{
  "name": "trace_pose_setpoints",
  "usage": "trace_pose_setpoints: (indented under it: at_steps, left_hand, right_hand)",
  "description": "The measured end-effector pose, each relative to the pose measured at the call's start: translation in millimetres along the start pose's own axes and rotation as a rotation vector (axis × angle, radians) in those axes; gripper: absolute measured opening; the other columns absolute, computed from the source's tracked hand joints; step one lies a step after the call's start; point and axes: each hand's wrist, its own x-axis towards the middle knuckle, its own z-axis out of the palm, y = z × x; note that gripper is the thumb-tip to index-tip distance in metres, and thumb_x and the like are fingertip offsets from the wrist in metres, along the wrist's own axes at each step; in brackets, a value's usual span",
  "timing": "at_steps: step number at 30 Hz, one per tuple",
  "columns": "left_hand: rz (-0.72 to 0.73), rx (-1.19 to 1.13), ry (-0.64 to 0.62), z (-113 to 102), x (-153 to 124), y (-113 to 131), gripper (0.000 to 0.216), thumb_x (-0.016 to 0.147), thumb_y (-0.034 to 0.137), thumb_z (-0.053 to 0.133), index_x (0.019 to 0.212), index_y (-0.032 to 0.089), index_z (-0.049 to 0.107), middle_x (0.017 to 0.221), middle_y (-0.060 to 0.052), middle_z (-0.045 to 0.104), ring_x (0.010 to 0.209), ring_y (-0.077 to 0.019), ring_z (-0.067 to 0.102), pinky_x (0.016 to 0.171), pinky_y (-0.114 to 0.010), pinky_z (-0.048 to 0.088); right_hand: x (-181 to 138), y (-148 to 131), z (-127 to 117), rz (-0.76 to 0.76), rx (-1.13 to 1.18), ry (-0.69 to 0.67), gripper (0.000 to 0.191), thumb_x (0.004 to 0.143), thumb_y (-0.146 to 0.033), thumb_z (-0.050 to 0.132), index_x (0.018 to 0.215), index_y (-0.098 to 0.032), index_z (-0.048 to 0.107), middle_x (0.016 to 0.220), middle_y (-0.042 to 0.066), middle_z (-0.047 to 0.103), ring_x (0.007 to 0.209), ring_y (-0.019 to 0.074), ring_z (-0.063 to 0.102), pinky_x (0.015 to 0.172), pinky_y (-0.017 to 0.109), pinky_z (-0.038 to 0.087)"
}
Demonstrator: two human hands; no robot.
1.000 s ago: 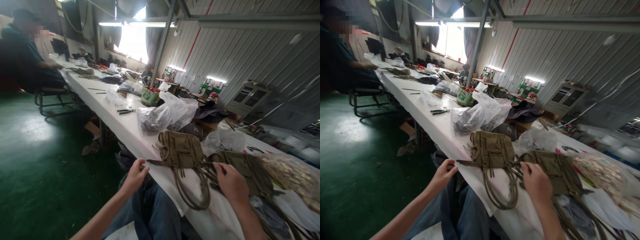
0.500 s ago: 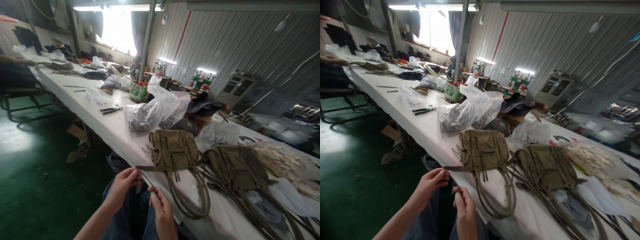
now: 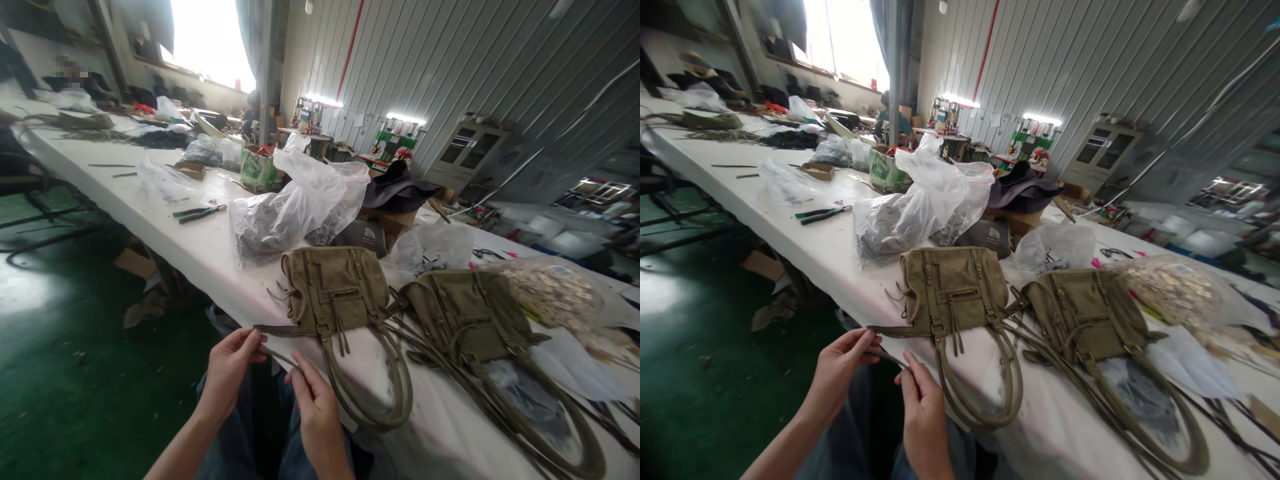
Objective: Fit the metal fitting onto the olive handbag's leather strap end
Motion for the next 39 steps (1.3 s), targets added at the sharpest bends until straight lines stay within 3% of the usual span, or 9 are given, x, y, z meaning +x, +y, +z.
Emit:
trace_pose_setpoints:
  at_steps: [2, 5, 9, 15, 18, 30, 39]
  left_hand:
    - [0.003, 0.005, -0.028, -2, 0, 0, 0.055, 0.079, 0.062, 0.09, 0.102, 0.013, 0.08, 0.098, -0.013, 0.078, 0.084, -0.0236, 0.071, 0.069, -0.029, 0.063]
    - [-0.009, 0.007, -0.061, -5, -1, -1, 0.051, 0.082, 0.061, 0.088, 0.101, 0.015, 0.079, 0.097, -0.012, 0.077, 0.084, -0.0222, 0.068, 0.068, -0.027, 0.062]
    - [-0.006, -0.047, -0.116, -3, -2, 2, 0.042, 0.087, 0.056, 0.086, 0.091, 0.016, 0.074, 0.085, -0.006, 0.069, 0.077, -0.0158, 0.06, 0.063, -0.02, 0.055]
    - [-0.053, -0.193, -0.215, 4, -6, 10, 0.038, 0.091, 0.052, 0.083, 0.095, 0.016, 0.071, 0.095, -0.007, 0.066, 0.082, -0.018, 0.062, 0.064, -0.026, 0.059]
    - [-0.056, -0.194, -0.214, 3, -7, 11, 0.037, 0.093, 0.052, 0.081, 0.099, 0.016, 0.073, 0.097, -0.008, 0.068, 0.081, -0.0173, 0.064, 0.065, -0.025, 0.059]
    - [-0.154, -0.228, -0.203, -1, -6, 9, 0.046, 0.082, 0.055, 0.092, 0.095, 0.014, 0.075, 0.091, -0.008, 0.068, 0.079, -0.0156, 0.062, 0.064, -0.022, 0.058]
    - [-0.117, -0.19, -0.171, 2, -4, 9, 0.048, 0.081, 0.057, 0.092, 0.092, 0.014, 0.075, 0.088, -0.008, 0.068, 0.077, -0.015, 0.06, 0.064, -0.021, 0.055]
  right_hand:
    - [3, -1, 2, 0.018, -0.011, -0.001, 0.053, 0.102, -0.063, 0.062, 0.132, -0.022, 0.078, 0.096, 0.007, 0.078, 0.089, 0.024, 0.07, 0.083, 0.032, 0.057]
    - [4, -4, 6, 0.032, -0.049, -0.011, 0.054, 0.104, -0.066, 0.056, 0.112, -0.02, 0.082, 0.076, 0.002, 0.067, 0.075, 0.0201, 0.064, 0.071, 0.029, 0.051]
    - [5, -4, 9, -0.028, -0.153, 0.029, 0.052, 0.108, -0.063, 0.048, 0.088, -0.021, 0.072, 0.071, 0.0, 0.062, 0.066, 0.0173, 0.057, 0.065, 0.028, 0.045]
    - [13, 7, 3, -0.173, -0.257, 0.128, 0.041, 0.108, -0.055, 0.052, 0.117, -0.023, 0.076, 0.096, 0.006, 0.08, 0.083, 0.0218, 0.074, 0.078, 0.029, 0.056]
    - [12, 7, 3, -0.191, -0.253, 0.115, 0.038, 0.107, -0.053, 0.056, 0.119, -0.025, 0.078, 0.111, 0.008, 0.082, 0.095, 0.0232, 0.078, 0.085, 0.029, 0.06]
    - [22, 7, 21, -0.273, -0.257, 0.227, 0.034, 0.105, -0.05, 0.063, 0.107, -0.021, 0.08, 0.104, 0.012, 0.081, 0.091, 0.0261, 0.075, 0.084, 0.035, 0.059]
    - [25, 23, 34, -0.295, -0.189, 0.208, 0.034, 0.107, -0.047, 0.061, 0.116, -0.021, 0.082, 0.115, 0.013, 0.081, 0.104, 0.027, 0.076, 0.093, 0.037, 0.06]
